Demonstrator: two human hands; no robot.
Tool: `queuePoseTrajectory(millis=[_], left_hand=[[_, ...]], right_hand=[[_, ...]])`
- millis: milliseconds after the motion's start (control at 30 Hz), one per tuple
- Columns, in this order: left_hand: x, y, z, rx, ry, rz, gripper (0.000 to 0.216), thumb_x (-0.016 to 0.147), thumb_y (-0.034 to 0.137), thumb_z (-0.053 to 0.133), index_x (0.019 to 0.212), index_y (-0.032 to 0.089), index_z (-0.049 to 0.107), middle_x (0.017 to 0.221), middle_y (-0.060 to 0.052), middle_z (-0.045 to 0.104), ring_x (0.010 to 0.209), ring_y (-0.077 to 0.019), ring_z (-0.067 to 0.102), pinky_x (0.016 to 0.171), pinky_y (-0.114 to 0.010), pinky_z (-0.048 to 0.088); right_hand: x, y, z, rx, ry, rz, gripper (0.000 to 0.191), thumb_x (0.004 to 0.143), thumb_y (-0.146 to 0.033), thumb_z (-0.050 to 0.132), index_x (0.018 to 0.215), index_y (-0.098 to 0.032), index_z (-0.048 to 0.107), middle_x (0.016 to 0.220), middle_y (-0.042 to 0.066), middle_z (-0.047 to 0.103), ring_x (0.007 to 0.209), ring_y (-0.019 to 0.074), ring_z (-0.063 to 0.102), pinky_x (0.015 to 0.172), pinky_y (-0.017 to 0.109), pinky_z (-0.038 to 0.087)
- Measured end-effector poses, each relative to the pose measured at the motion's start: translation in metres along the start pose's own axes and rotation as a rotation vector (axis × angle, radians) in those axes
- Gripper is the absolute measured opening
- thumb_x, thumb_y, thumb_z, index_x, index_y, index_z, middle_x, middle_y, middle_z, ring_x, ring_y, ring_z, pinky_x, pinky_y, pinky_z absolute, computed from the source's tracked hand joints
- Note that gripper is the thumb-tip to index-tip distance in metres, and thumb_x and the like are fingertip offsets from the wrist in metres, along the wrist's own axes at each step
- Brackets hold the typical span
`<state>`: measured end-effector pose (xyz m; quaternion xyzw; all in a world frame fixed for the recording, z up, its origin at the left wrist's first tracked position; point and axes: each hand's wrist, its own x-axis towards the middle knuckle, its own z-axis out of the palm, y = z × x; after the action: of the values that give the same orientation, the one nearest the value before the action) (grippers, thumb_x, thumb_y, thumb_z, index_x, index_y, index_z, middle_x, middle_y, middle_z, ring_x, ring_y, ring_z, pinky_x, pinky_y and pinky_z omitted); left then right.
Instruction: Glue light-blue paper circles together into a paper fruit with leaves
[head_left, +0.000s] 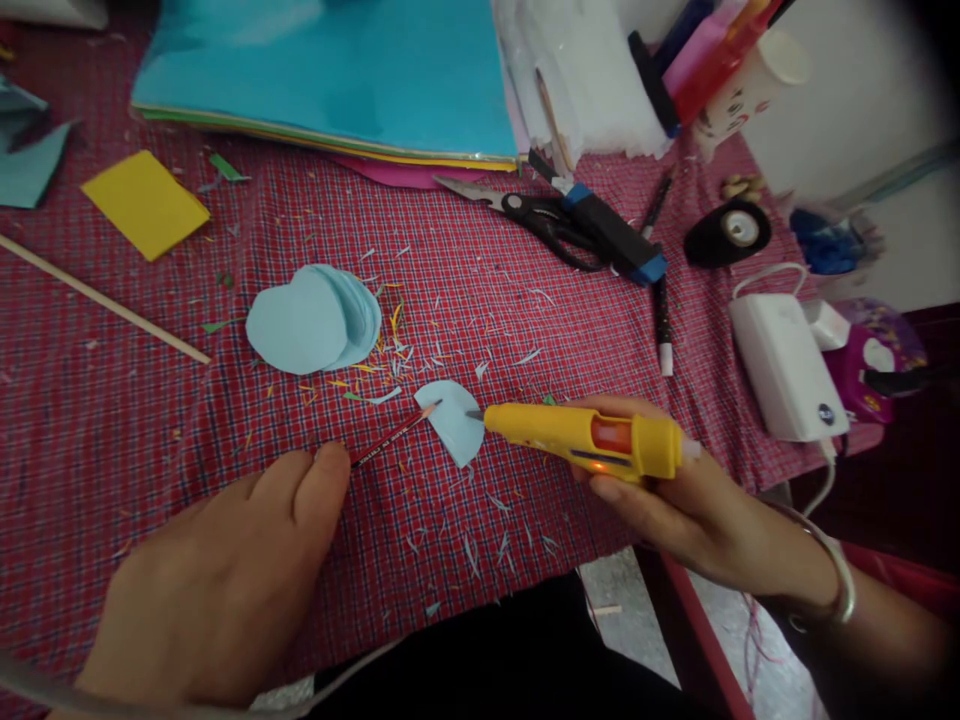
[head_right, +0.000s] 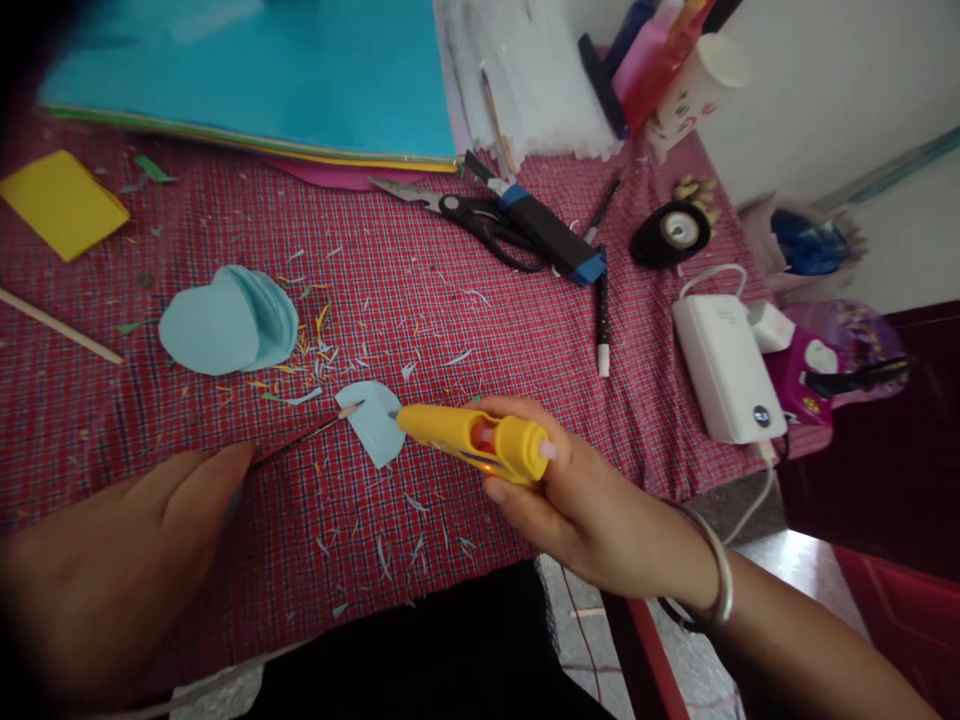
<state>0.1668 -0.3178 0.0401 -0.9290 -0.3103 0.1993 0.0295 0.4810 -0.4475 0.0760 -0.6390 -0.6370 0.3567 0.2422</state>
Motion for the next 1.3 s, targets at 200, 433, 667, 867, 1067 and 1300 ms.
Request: queuePoseTrajectory(millis=[200, 433, 667, 867, 1067, 1300], left_hand=[[-0.008, 0.014, -0.018, -0.036, 0.013, 0.104, 0.053, 0.086, 0.0, 0.03, 0.123, 0.022, 0.061, 0.093, -0.01, 0.068, 0.07, -0.0234, 0.064, 0.061, -0.039, 0.051], [-0.006, 0.025, -0.026, -0.013, -0.012, 0.097, 0.058, 0.082, -0.004, 0.031, 0.119, 0.023, 0.066, 0.097, -0.01, 0.07, 0.07, -0.0234, 0.066, 0.059, -0.039, 0.054], [-0.007, 0.024, -0.019, -0.076, -0.009, 0.083, 0.06, 0.081, -0.001, 0.03, 0.123, 0.025, 0.064, 0.1, -0.01, 0.07, 0.07, -0.0226, 0.065, 0.059, -0.039, 0.055], [-0.006, 0.025, -0.027, -0.031, 0.002, 0.096, 0.06, 0.082, -0.003, 0.029, 0.12, 0.024, 0.066, 0.101, -0.01, 0.07, 0.07, -0.0238, 0.065, 0.06, -0.041, 0.055], [-0.007, 0.025, -0.025, -0.016, -0.01, 0.089, 0.057, 0.085, -0.001, 0.03, 0.121, 0.023, 0.065, 0.099, -0.011, 0.07, 0.071, -0.0236, 0.065, 0.06, -0.04, 0.054], [-0.006, 0.025, -0.027, -0.002, -0.068, 0.074, 0.058, 0.085, -0.003, 0.028, 0.121, 0.024, 0.064, 0.096, -0.009, 0.069, 0.072, -0.0221, 0.065, 0.063, -0.038, 0.053]], right_hand=[[0.016, -0.005, -0.003, -0.008, -0.017, -0.018, 0.049, 0.09, -0.021, 0.052, 0.135, -0.028, 0.034, 0.121, 0.007, 0.056, 0.101, 0.0192, 0.061, 0.09, 0.031, 0.054], [0.03, -0.013, -0.003, -0.079, -0.028, -0.082, 0.045, 0.093, -0.024, 0.049, 0.135, -0.025, 0.032, 0.122, 0.009, 0.056, 0.107, 0.0215, 0.06, 0.089, 0.035, 0.056], [0.043, -0.02, 0.0, -0.064, -0.036, -0.113, 0.044, 0.092, -0.024, 0.051, 0.132, -0.025, 0.035, 0.121, 0.009, 0.058, 0.097, 0.0189, 0.063, 0.084, 0.033, 0.057], [0.04, -0.013, -0.003, -0.05, -0.009, -0.079, 0.049, 0.091, -0.023, 0.053, 0.136, -0.027, 0.035, 0.122, 0.007, 0.058, 0.108, 0.0219, 0.061, 0.093, 0.037, 0.054], [0.021, -0.004, -0.004, -0.076, 0.018, -0.016, 0.05, 0.092, -0.025, 0.052, 0.138, -0.027, 0.032, 0.125, 0.008, 0.057, 0.102, 0.0201, 0.062, 0.091, 0.037, 0.055], [-0.002, -0.001, -0.006, -0.087, 0.021, 0.023, 0.046, 0.093, -0.026, 0.052, 0.136, -0.026, 0.038, 0.125, 0.01, 0.058, 0.108, 0.0231, 0.063, 0.09, 0.039, 0.057]])
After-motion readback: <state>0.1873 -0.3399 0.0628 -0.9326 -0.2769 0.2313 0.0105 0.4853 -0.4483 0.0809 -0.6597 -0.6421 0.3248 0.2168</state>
